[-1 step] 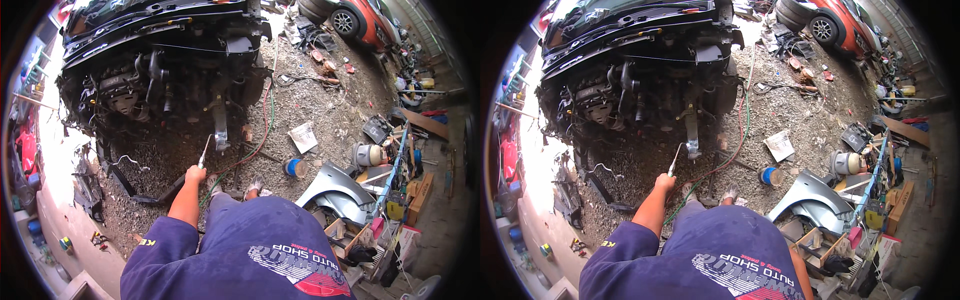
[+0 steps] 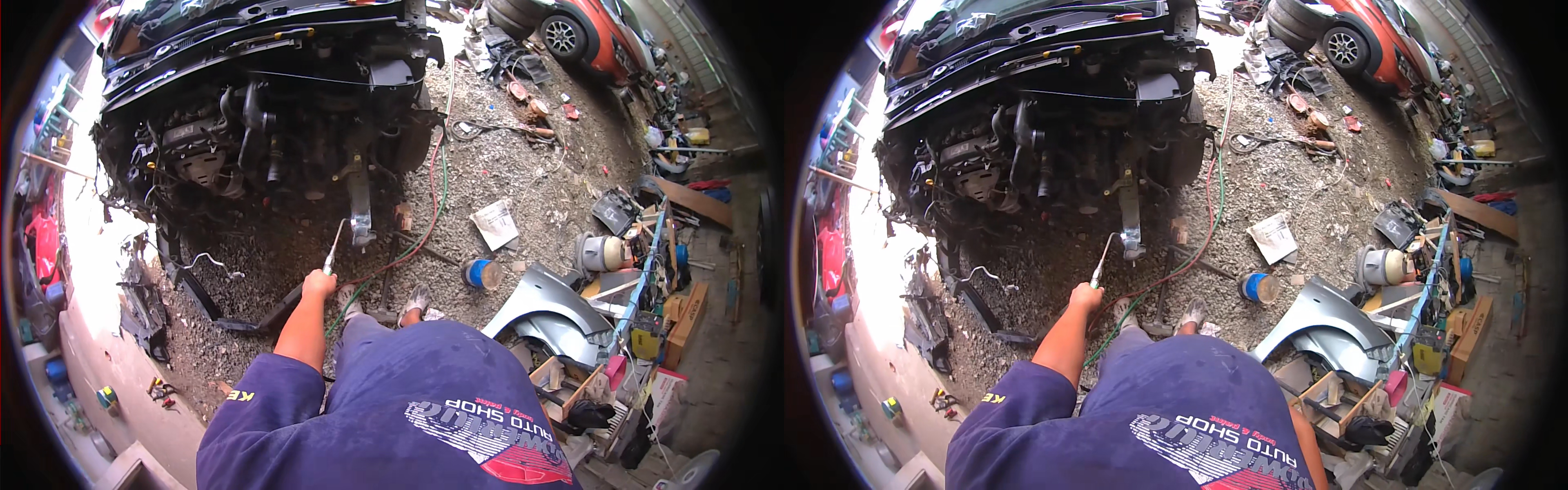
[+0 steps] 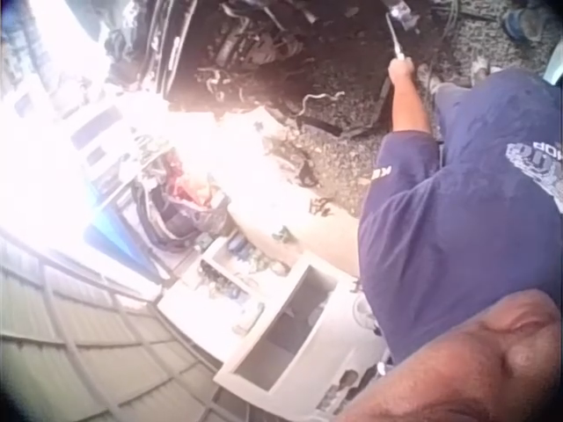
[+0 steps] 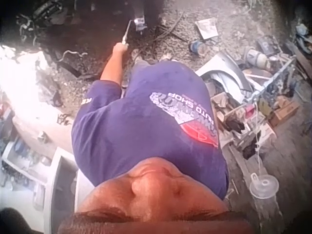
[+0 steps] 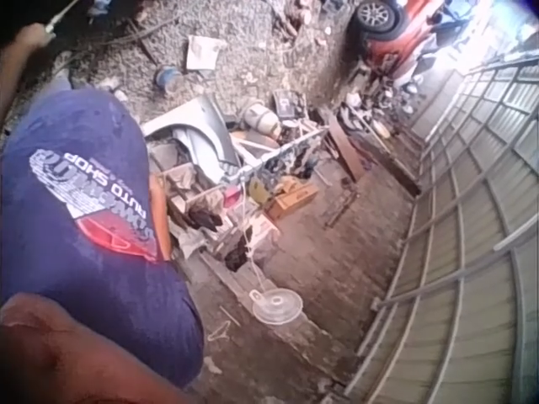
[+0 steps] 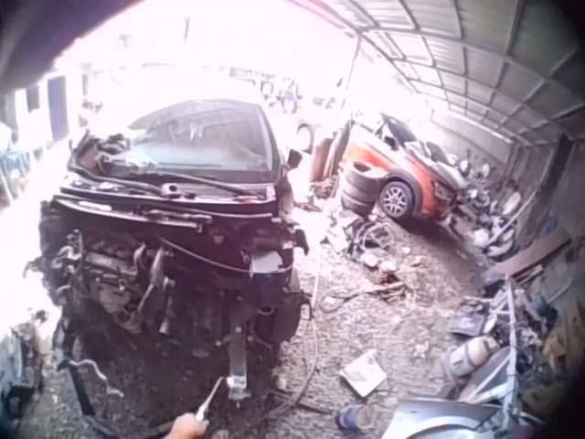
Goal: Cutting and hammering a metal part of a car front chassis using an oxy-acetylene torch and a sledgehammer.
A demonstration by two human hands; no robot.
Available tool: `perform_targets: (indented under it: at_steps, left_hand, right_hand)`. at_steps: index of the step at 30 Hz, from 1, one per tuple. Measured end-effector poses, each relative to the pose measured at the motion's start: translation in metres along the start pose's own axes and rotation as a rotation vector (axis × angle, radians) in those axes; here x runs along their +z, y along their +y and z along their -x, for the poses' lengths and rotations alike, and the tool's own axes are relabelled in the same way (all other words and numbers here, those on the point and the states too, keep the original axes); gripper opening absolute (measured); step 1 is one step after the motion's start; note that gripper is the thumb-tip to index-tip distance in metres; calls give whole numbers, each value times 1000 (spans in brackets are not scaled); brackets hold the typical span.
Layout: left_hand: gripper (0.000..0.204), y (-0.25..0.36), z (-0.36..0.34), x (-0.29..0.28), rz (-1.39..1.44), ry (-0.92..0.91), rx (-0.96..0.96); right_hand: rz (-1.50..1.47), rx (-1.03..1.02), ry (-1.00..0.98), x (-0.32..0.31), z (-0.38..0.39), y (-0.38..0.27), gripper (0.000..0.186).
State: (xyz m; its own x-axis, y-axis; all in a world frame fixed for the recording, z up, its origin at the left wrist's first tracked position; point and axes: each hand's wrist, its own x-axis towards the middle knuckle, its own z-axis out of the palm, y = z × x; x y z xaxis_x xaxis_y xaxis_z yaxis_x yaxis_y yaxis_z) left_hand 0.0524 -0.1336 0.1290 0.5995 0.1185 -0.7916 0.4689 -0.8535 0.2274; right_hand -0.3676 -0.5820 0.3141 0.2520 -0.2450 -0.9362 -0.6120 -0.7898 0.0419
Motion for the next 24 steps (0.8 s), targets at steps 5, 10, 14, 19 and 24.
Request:
perform_targets:
  at_steps: [5,10,14,19,24]
  left_hand:
    - [53,-1,-1,2,-5,12,-12]
    - [53,-7,-8,3,1,-6,-21]
    - [54,-13,-14,8,1,-13,-35]
    - [55,-4,-13,11,14,-28,-23]
    - [59,-16,-23,10,-17,23,-14]
  right_hand:
    - [7,-20,1,-3,-2,-3,68]
    - [8,-47,3,-4,-4,-9,68]
    - [12,-72,5,-4,-9,-11,68]
    - [12,-93,19,-3,-17,-7,68]
    - [-27,-95,49,1,-16,17,69]
